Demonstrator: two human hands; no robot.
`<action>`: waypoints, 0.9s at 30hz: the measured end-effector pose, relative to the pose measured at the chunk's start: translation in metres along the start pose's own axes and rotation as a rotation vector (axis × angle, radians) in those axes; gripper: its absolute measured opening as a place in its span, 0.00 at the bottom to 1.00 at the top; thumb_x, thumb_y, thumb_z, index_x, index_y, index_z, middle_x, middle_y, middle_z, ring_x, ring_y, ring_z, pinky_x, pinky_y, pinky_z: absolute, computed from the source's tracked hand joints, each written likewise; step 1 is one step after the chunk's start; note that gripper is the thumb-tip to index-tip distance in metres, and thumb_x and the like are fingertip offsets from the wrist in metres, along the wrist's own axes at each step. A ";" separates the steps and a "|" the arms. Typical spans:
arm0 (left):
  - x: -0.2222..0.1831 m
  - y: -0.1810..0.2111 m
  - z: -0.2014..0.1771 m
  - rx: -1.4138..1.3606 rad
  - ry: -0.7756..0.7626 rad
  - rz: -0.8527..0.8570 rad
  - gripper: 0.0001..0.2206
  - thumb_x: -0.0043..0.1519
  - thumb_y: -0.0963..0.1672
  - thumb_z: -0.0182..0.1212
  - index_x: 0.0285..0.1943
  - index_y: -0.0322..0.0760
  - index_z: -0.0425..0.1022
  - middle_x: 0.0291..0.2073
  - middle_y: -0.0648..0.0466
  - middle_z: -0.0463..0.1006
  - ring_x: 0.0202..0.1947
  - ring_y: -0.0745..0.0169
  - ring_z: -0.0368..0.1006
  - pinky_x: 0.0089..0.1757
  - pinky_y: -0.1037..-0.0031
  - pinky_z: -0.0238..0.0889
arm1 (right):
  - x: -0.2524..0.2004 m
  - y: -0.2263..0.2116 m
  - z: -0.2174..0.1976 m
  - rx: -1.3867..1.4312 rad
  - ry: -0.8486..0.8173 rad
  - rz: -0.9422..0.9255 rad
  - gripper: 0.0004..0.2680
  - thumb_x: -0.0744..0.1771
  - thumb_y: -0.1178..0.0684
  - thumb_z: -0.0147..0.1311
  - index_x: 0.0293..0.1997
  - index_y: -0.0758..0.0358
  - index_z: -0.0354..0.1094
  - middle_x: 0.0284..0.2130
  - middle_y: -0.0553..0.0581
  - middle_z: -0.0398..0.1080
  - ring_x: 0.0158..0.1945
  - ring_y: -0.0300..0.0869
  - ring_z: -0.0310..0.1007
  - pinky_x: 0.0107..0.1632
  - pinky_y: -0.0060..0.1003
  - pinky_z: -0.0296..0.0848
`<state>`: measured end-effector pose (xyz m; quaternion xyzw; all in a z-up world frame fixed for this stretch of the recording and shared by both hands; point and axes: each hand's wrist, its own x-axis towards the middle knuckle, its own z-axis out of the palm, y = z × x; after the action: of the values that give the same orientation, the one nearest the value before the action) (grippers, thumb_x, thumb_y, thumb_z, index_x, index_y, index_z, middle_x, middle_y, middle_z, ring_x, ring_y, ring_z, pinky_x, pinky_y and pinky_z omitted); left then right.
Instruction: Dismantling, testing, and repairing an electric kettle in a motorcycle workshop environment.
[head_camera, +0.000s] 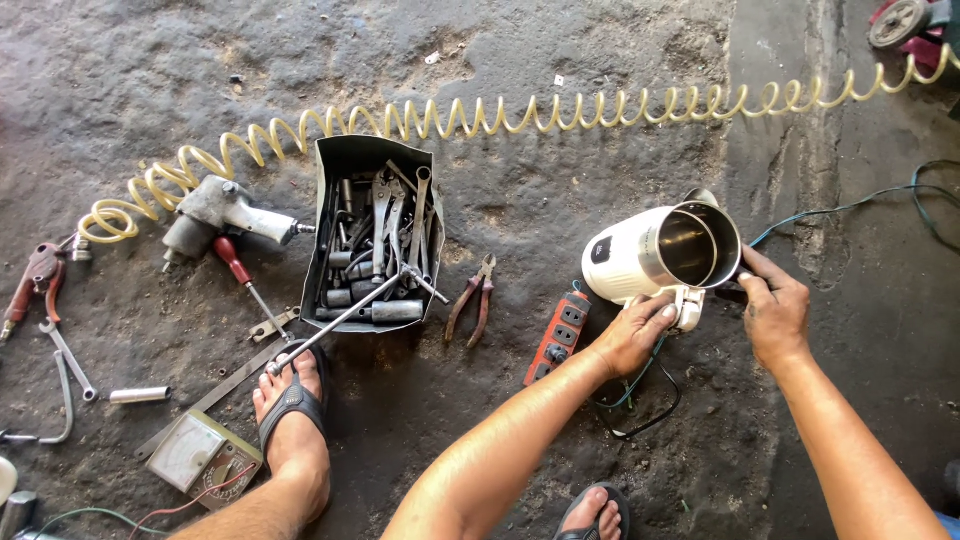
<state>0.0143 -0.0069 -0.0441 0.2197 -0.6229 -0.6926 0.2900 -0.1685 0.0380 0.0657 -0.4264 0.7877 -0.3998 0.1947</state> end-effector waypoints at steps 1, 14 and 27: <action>0.000 0.007 -0.004 -0.005 -0.018 -0.005 0.24 0.71 0.53 0.47 0.72 0.40 0.67 0.55 0.37 0.74 0.60 0.40 0.66 0.62 0.58 0.57 | 0.001 0.001 0.000 0.012 -0.006 0.003 0.17 0.67 0.61 0.46 0.63 0.68 0.70 0.56 0.61 0.74 0.58 0.41 0.73 0.61 0.33 0.68; -0.005 0.030 -0.004 0.168 0.072 -0.017 0.25 0.64 0.54 0.60 0.64 0.34 0.73 0.52 0.36 0.75 0.59 0.39 0.69 0.59 0.57 0.61 | -0.006 0.037 0.003 0.101 0.102 0.500 0.14 0.70 0.61 0.45 0.64 0.70 0.66 0.48 0.62 0.75 0.46 0.46 0.78 0.46 0.39 0.79; -0.006 0.029 -0.001 0.136 0.110 -0.029 0.26 0.64 0.54 0.60 0.65 0.33 0.72 0.54 0.35 0.74 0.58 0.38 0.70 0.58 0.57 0.62 | -0.012 0.054 -0.006 -0.103 0.089 0.462 0.13 0.69 0.59 0.51 0.61 0.68 0.70 0.48 0.63 0.76 0.45 0.44 0.79 0.43 0.39 0.79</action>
<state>0.0234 -0.0056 -0.0157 0.2854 -0.6483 -0.6399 0.2981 -0.1935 0.0675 0.0256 -0.2264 0.8914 -0.3225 0.2241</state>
